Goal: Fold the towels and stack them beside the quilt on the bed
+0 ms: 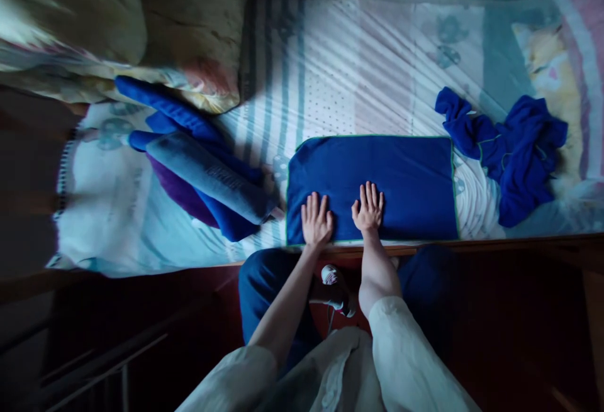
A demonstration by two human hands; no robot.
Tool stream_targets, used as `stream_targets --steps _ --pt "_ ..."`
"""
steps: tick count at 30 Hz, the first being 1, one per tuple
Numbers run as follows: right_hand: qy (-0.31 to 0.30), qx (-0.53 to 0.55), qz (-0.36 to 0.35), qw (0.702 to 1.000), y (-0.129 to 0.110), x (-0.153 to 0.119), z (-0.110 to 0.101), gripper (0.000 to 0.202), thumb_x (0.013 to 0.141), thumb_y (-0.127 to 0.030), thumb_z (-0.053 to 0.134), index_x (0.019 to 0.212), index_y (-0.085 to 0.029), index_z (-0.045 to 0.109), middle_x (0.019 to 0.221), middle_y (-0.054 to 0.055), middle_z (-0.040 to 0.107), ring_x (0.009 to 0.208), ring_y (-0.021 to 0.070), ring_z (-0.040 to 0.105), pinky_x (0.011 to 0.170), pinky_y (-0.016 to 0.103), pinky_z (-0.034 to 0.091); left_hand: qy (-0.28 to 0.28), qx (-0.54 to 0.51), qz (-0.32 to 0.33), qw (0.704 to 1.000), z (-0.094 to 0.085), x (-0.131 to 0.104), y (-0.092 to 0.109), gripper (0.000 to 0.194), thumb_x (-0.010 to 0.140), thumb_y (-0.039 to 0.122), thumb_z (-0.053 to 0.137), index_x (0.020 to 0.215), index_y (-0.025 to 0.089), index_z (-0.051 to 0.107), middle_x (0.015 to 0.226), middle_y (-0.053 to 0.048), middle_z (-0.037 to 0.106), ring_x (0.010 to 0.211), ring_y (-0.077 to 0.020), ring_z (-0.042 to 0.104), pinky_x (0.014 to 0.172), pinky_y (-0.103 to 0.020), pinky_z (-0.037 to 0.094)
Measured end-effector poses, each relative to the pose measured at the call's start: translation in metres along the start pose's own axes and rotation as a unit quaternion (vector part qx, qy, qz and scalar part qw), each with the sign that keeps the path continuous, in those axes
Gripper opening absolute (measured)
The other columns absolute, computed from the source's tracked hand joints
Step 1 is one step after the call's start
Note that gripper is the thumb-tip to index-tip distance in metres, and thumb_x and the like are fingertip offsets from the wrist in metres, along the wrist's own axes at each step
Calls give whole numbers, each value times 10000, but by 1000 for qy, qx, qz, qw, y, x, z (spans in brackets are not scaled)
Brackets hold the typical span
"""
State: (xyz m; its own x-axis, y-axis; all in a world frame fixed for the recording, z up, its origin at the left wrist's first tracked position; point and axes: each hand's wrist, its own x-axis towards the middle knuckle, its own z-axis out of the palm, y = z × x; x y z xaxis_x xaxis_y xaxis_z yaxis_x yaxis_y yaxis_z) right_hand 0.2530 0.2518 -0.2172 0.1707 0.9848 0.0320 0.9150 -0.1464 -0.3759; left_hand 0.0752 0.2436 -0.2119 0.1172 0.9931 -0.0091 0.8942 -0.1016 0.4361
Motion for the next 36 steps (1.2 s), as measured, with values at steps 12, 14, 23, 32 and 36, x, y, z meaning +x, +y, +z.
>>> stream_targets --steps 12,14,23,32,36 --pt "-2 1 5 1000 1 -1 -2 586 1017 -276 396 1592 -167 428 1663 111 403 1580 235 293 1309 511 174 -4 -33 -34 999 -73 157 -87 417 868 141 461 1155 184 760 1414 -125 659 1374 -298 561 1210 -505 402" --pt "-3 6 5 1000 1 -1 -2 593 1013 -268 393 1597 -170 420 1667 110 397 1582 238 288 1308 522 171 -75 -46 -7 996 -80 187 -90 409 815 109 469 1063 183 785 1335 -99 711 1306 -272 616 1195 -448 426" --pt "-11 15 8 1000 1 1 -2 601 1005 -262 402 1598 -165 417 1676 113 378 1580 241 286 1303 532 167 -156 -55 -52 985 -95 221 -90 447 811 115 483 1137 178 782 1186 -61 783 1097 -220 723 1058 -355 533" --pt "-24 25 13 999 1 1 -1 626 988 -247 426 1609 -171 398 1692 106 349 1592 254 251 1305 537 152 -159 -25 -7 987 -90 248 -98 479 790 102 483 1185 142 752 1316 -106 715 1205 -244 662 1116 -395 501" --pt "-24 34 13 999 0 0 -2 626 993 -250 433 1613 -176 391 1691 106 350 1588 261 262 1306 544 146 -39 6 -39 998 -81 245 -79 535 846 166 524 1364 86 632 1493 -198 569 1429 -357 480 1230 -580 340"
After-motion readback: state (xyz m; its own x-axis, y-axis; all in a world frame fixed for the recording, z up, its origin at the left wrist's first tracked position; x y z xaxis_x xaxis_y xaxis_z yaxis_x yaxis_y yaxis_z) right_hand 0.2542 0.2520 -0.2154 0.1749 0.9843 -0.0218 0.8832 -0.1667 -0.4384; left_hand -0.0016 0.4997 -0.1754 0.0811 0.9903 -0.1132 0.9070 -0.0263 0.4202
